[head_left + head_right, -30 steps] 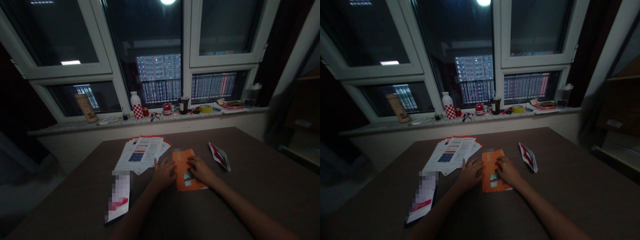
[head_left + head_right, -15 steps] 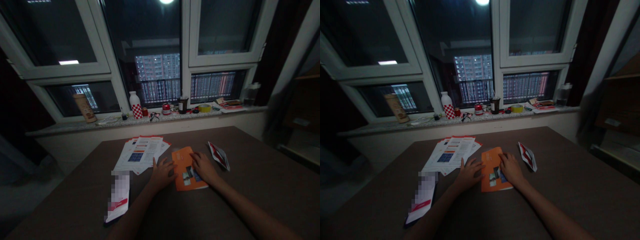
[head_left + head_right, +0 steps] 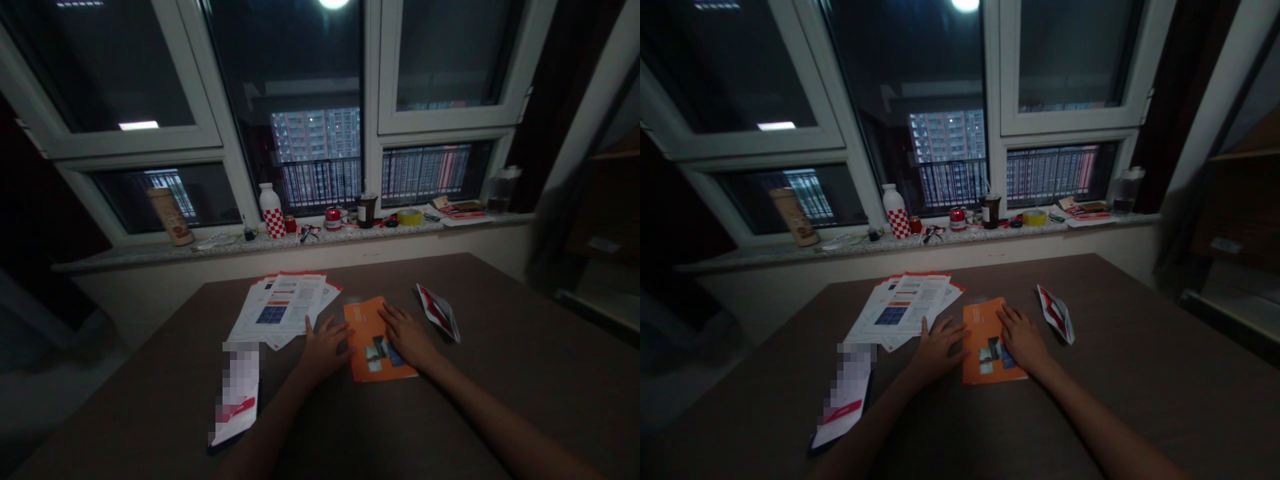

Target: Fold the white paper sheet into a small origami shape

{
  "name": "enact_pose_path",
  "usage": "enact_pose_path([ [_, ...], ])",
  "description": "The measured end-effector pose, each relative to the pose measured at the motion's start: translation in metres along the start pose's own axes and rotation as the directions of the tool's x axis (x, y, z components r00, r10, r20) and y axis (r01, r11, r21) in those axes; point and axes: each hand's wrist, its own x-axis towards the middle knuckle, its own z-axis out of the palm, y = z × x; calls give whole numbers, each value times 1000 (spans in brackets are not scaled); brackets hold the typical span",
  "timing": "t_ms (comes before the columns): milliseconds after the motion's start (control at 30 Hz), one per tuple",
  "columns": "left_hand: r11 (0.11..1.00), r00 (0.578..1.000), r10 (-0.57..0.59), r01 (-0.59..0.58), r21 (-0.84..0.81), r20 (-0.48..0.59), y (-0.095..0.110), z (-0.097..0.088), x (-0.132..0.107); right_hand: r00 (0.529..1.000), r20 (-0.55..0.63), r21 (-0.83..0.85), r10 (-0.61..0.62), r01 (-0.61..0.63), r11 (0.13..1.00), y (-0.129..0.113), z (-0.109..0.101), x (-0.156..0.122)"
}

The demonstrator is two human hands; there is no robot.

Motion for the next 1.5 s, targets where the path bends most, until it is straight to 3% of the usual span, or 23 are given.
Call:
enact_pose_path([
  [1500,999,1000,-12,12,-38,-11,-3,6,1,999,40,-117,-5,9,993,-5,0,-3],
])
